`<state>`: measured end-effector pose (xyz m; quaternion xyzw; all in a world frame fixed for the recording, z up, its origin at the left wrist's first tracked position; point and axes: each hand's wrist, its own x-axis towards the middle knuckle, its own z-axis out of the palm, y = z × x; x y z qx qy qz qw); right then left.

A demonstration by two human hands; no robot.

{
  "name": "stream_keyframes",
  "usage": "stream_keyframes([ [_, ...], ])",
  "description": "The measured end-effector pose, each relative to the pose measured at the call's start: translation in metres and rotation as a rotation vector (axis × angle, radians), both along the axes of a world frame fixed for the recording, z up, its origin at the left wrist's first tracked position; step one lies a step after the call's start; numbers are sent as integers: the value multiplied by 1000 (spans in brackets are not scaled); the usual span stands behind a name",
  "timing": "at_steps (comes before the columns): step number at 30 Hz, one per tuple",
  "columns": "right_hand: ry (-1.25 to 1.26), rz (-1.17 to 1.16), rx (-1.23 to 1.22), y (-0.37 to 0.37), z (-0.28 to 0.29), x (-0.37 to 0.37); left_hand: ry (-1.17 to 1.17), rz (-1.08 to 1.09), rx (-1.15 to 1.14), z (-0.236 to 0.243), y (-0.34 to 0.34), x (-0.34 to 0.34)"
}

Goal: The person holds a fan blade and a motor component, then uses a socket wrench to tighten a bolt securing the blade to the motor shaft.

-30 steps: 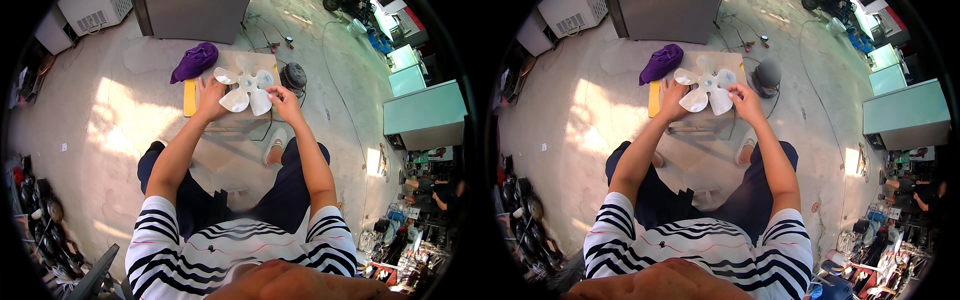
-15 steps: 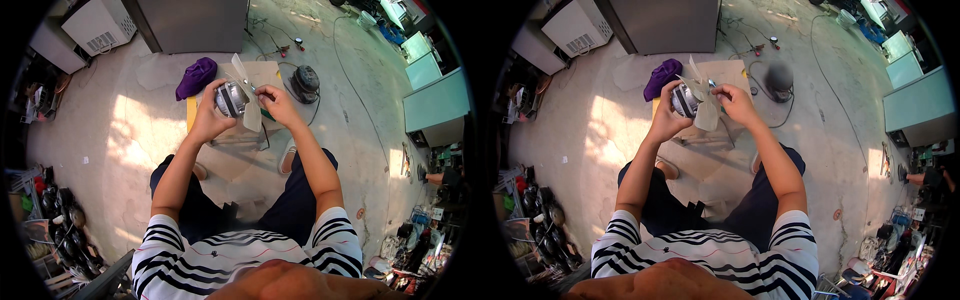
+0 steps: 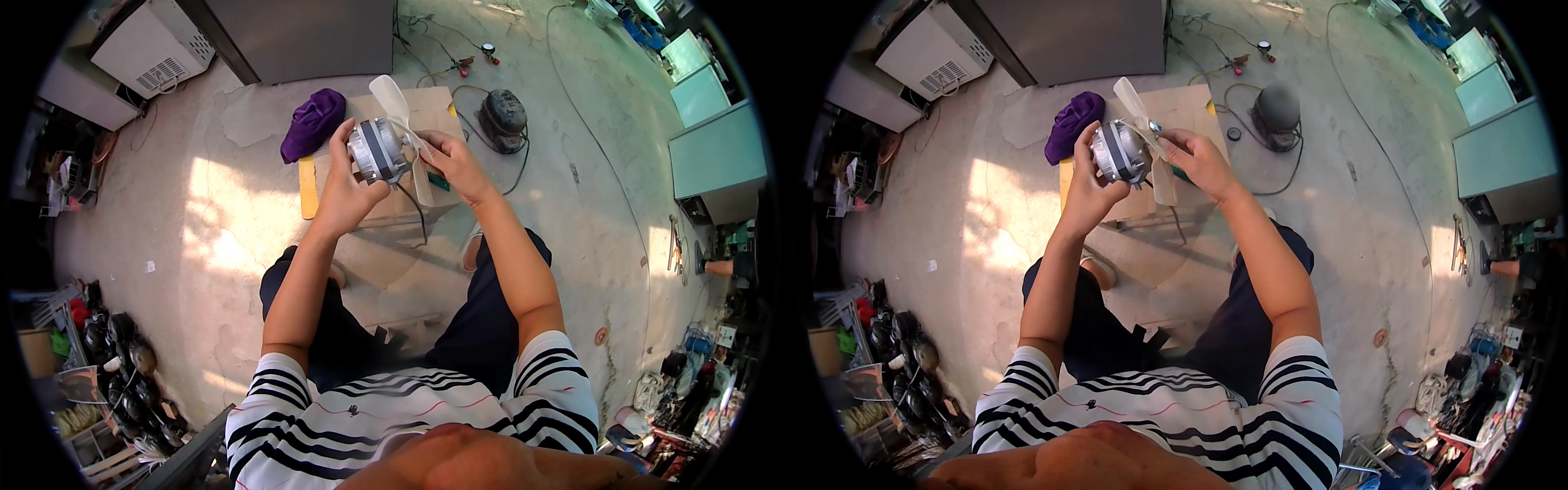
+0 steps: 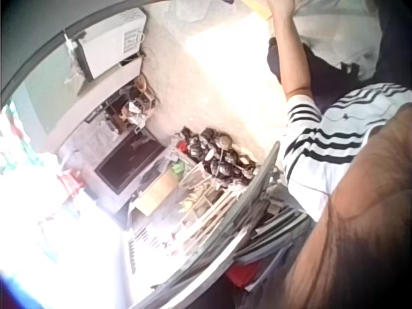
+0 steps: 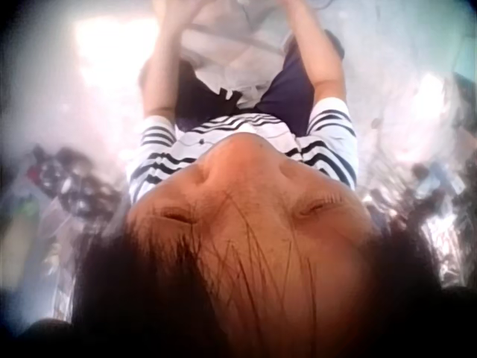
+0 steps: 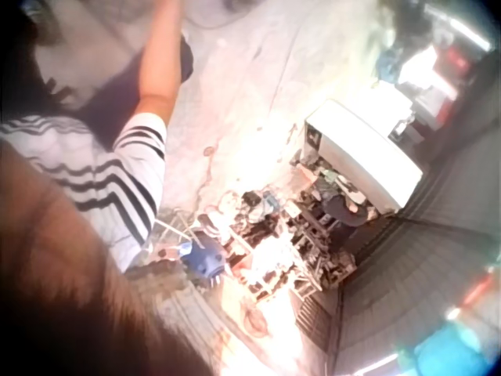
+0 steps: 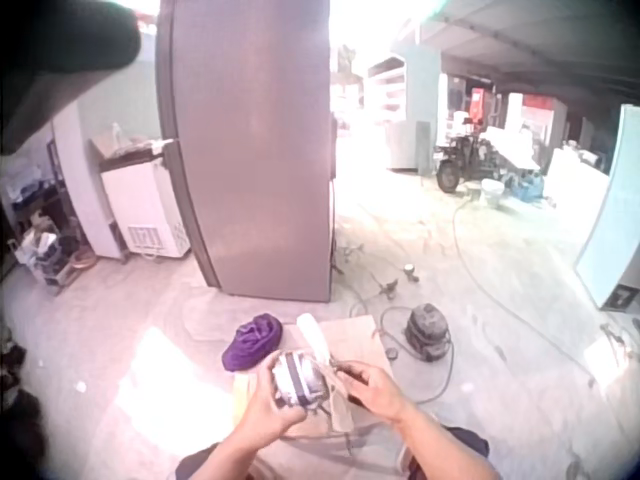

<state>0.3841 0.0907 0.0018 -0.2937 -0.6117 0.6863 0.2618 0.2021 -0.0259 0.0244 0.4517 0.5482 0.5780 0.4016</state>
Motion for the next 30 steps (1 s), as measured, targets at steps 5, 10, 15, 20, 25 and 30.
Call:
stream_keyframes([
  [5, 48, -55, 87, 3, -10, -4, -228, -81, -86, -18, 6, -11],
  [10, 44, -85, 9, 3, -9, -2, -516, -135, -130, -21, 9, 0],
  [15, 42, -55, 146, 6, -15, 3, -805, -308, -296, -18, 1, -5],
  [20, 124, -15, 242, 1, -5, 2, -744, -264, -245, -16, -2, -2],
  [25, 44, -109, 443, -10, 1, -9, -698, -177, -305, -19, 0, -1],
  [30, -37, -174, 612, -9, 4, -11, -727, -104, -345, -33, 3, -6],
])
